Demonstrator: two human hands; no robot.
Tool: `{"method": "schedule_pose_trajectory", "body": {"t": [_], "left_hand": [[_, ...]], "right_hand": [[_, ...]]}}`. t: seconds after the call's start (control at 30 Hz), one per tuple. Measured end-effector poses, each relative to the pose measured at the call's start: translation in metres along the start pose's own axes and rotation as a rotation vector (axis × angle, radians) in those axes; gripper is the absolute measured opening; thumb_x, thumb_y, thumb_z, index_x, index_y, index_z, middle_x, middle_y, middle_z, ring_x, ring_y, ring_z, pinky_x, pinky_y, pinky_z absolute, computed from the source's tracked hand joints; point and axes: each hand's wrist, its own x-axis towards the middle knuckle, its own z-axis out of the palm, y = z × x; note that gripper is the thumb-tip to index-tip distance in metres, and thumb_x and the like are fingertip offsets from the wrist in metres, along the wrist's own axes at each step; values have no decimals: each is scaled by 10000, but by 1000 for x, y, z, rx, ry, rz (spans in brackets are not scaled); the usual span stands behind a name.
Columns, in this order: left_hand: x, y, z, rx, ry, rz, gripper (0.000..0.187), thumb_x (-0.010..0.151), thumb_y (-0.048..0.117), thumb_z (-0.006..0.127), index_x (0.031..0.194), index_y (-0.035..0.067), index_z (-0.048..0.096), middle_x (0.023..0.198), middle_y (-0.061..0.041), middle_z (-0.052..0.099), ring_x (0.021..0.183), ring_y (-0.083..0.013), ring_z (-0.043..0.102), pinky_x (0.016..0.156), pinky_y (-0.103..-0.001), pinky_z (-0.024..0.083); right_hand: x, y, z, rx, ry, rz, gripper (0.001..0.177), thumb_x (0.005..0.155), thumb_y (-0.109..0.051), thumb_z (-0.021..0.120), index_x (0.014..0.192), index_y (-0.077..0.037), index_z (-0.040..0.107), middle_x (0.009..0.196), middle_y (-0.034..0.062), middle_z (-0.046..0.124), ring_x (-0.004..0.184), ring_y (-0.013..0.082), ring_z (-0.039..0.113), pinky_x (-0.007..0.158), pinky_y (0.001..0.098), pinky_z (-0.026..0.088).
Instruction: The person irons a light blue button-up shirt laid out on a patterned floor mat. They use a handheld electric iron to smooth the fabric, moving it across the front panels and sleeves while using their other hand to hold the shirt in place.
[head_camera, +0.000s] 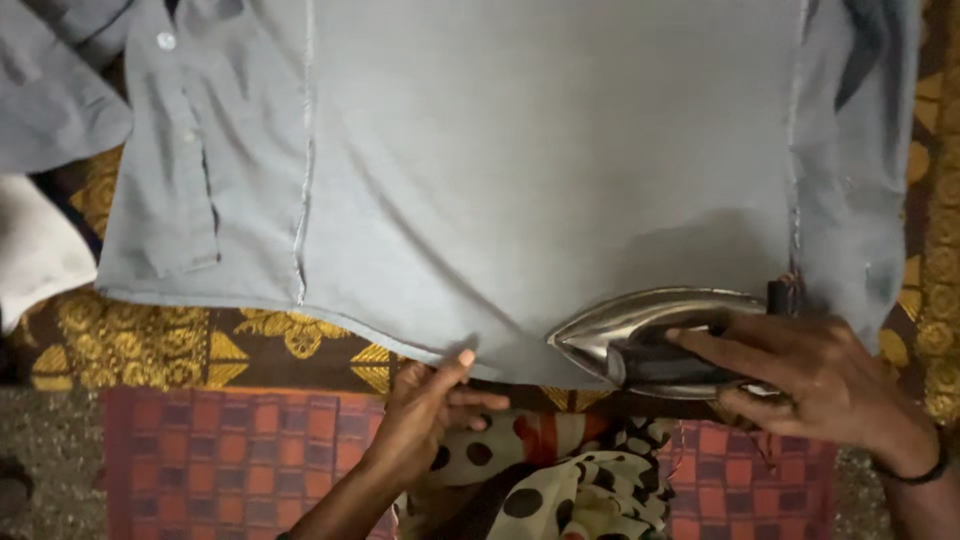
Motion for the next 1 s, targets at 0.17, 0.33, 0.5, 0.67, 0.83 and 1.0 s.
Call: {"method": "schedule_pose_trajectory", "body": {"t": [0.17, 0.33, 0.5, 0.67, 0.83, 1.0], "left_hand": [[-4, -12, 2, 116, 59, 118, 332, 944, 204, 679, 1008, -119, 637, 1023, -309, 749, 738, -353, 823, 498, -391, 634], [-11, 3, -10, 266, -32, 21, 238, 934, 230, 592, 1064, 42, 656, 923, -187, 798, 688, -289, 810, 565, -368, 645], [-46, 51, -36, 659, 78, 362, 244, 970, 237, 590, 930, 51, 742, 762, -127, 792, 606, -171, 801, 509, -309, 623], [-10, 126, -39, 1045, 367, 721, 277, 1013, 248, 588, 876, 61, 740, 777, -41, 766, 427, -131, 617, 331, -290, 443], [65, 170, -16, 1280, 380, 1324, 178, 1004, 167, 693, 1014, -10, 698, 1123, -207, 698, 981, -363, 668, 866, -461, 548], [115, 179, -21, 1519, 352, 1472, 396, 990, 211, 691, 1291, -34, 612, 1533, -265, 462, 1424, -405, 461, 1214, -523, 339]], "right_hand": [[24, -15, 4, 38, 152, -223, 501, 942, -493, 522, 1371, -253, 618, 747, 7, 666, 435, 54, 528, 368, 229, 519], [56, -60, -8, 49, 79, -130, 678, 767, -349, 735, 1422, -260, 583, 893, 47, 722, 498, 143, 613, 428, 308, 522], [83, -89, -20, 169, 35, -96, 809, 705, -286, 795, 1470, -259, 533, 924, 43, 712, 626, 198, 669, 543, 363, 561], [97, -103, -16, 207, 142, -166, 780, 709, -261, 823, 1435, -252, 536, 1006, 55, 745, 674, 203, 694, 559, 346, 574], [105, -124, -15, 130, 168, -120, 822, 653, -262, 855, 1416, -268, 551, 992, 40, 749, 727, 217, 725, 589, 357, 594], [116, -146, -12, 89, 115, -26, 890, 635, -296, 876, 1462, -280, 548, 972, 44, 742, 682, 209, 727, 577, 359, 604]]}}
